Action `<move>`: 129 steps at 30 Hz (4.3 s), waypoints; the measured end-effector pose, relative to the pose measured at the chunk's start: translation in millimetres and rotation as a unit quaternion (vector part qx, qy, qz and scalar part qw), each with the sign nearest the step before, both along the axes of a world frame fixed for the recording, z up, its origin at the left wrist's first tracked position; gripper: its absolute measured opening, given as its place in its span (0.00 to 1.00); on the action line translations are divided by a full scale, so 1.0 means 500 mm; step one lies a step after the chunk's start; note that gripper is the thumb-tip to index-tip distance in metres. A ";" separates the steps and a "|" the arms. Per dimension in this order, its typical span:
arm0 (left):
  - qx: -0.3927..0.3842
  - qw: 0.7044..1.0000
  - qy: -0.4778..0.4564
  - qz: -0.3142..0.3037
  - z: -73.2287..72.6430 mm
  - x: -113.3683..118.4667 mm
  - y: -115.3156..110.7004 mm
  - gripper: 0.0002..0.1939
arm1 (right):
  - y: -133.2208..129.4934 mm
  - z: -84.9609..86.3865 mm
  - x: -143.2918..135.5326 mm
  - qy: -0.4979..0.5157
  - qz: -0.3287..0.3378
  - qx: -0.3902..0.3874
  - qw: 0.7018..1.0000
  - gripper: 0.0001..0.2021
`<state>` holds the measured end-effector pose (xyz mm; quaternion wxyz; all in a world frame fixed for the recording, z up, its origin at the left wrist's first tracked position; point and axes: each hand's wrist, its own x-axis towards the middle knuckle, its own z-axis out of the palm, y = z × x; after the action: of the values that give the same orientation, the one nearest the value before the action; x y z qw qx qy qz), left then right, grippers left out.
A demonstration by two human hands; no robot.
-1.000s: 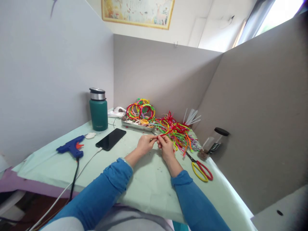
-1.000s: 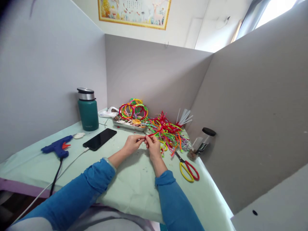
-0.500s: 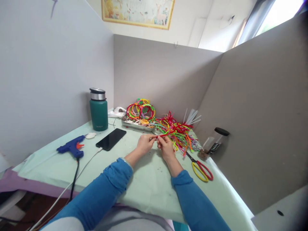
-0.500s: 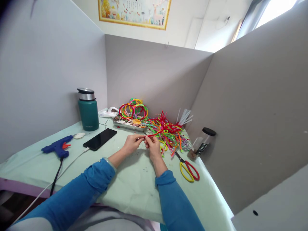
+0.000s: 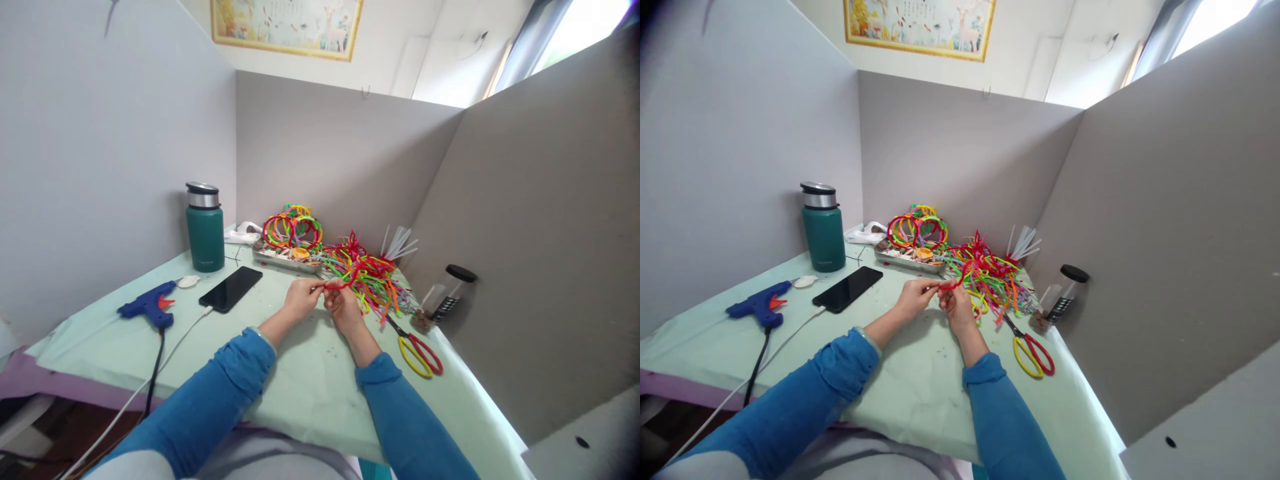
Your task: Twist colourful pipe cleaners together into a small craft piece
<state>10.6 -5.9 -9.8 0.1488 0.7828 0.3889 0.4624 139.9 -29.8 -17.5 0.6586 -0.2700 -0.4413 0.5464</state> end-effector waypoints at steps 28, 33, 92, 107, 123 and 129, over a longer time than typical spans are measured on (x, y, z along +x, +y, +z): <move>-0.020 0.999 -0.016 0.044 -0.003 0.000 0.004 0.12 | 0.006 -0.011 -0.001 -0.149 -0.043 -0.026 0.987 0.14; -0.019 0.999 -0.017 0.048 -0.007 0.000 0.006 0.12 | 0.011 -0.019 0.002 -0.148 -0.035 -0.026 0.988 0.13; -0.048 0.998 -0.011 0.048 -0.002 -0.001 0.001 0.12 | 0.020 -0.032 0.009 -0.206 -0.026 -0.004 0.978 0.14; 0.046 0.996 -0.078 0.023 0.011 -0.001 -0.009 0.08 | 0.009 -0.018 0.004 -0.188 -0.018 0.026 0.982 0.14; -0.001 0.996 -0.077 0.035 0.015 0.000 -0.007 0.08 | 0.003 -0.012 0.002 -0.191 -0.015 0.035 0.981 0.12; 0.016 0.996 -0.085 0.025 0.019 -0.002 -0.013 0.07 | 0.000 -0.012 -0.001 -0.187 -0.022 0.036 0.981 0.12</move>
<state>9.5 -12.6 -0.1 0.1571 0.7332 0.3867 0.5369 139.6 -29.6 -23.5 0.5853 -0.3536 -0.5701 0.4554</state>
